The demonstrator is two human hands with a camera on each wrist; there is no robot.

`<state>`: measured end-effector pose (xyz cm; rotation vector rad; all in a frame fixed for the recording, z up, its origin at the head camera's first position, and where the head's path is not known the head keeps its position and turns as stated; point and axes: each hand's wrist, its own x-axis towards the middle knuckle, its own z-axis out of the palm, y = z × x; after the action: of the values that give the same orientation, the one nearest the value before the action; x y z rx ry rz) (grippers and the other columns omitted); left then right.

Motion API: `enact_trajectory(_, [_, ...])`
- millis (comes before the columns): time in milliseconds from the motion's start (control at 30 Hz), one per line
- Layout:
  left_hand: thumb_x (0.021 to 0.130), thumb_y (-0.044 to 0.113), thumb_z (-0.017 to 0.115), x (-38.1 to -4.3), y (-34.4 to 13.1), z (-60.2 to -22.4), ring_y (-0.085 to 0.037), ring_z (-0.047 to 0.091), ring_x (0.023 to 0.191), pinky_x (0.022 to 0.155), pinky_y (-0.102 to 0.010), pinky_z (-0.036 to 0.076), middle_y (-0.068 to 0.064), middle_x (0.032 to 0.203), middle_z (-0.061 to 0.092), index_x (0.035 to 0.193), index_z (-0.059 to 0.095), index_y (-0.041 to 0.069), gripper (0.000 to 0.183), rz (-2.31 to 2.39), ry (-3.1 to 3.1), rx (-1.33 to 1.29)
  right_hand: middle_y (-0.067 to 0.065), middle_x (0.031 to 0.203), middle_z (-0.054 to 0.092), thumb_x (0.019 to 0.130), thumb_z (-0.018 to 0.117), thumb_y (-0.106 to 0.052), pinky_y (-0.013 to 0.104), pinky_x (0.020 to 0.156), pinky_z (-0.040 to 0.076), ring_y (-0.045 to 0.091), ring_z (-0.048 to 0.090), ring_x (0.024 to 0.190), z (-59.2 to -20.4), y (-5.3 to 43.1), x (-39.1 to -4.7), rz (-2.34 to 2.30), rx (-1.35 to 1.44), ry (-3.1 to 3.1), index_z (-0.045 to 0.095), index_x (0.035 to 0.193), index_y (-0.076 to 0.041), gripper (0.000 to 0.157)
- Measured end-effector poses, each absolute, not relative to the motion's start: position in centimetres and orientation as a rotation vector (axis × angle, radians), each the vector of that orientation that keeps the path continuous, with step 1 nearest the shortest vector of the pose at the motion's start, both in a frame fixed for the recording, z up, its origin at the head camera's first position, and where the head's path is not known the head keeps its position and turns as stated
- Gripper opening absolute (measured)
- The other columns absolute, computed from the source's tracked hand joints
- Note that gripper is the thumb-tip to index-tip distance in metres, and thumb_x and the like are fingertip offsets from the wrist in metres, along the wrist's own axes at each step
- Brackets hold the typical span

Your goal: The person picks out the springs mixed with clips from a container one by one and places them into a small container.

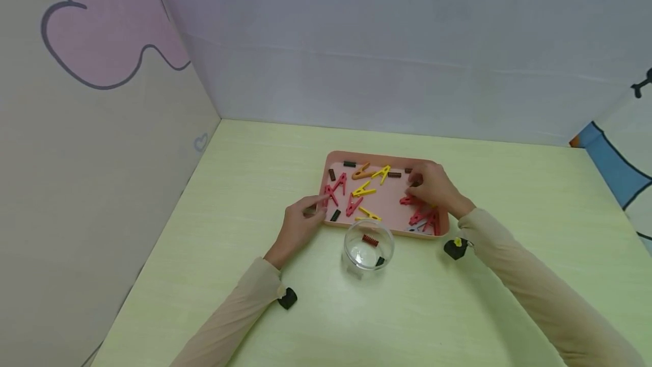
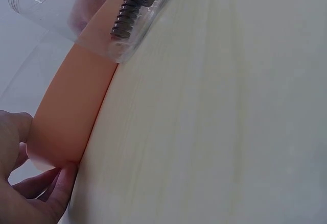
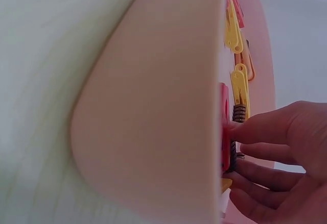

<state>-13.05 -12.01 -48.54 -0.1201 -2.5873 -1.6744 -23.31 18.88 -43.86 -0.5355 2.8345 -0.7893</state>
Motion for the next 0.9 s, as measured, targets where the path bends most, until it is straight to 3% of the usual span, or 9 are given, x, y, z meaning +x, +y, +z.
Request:
enact_trajectory(367, [0.089,0.015,0.063,-13.0,-11.9,-48.6,-0.012,0.059,0.092,0.076,-0.027,0.051,0.001,0.116,0.064,0.12,0.067,0.015,0.031,-1.67,-2.591,-0.125,0.012,0.089,0.063,0.08,0.073,-0.008,0.034,0.062,0.051,0.025,0.056,0.073,-43.7,19.0,-23.0,-0.833,-0.457,2.835,0.069,0.091,0.0,0.014])
enact_trajectory(900, [0.09,0.016,0.063,-13.2,-12.0,-48.6,-0.011,0.059,0.093,0.077,-0.027,0.05,0.002,0.116,0.063,0.121,0.066,0.016,0.032,-1.663,-2.615,-0.118,0.017,0.095,0.065,0.082,0.07,-0.005,0.042,0.067,0.054,0.029,0.064,0.081,-43.3,19.6,-22.1,-0.954,-0.505,2.856,0.07,0.091,0.003,0.013])
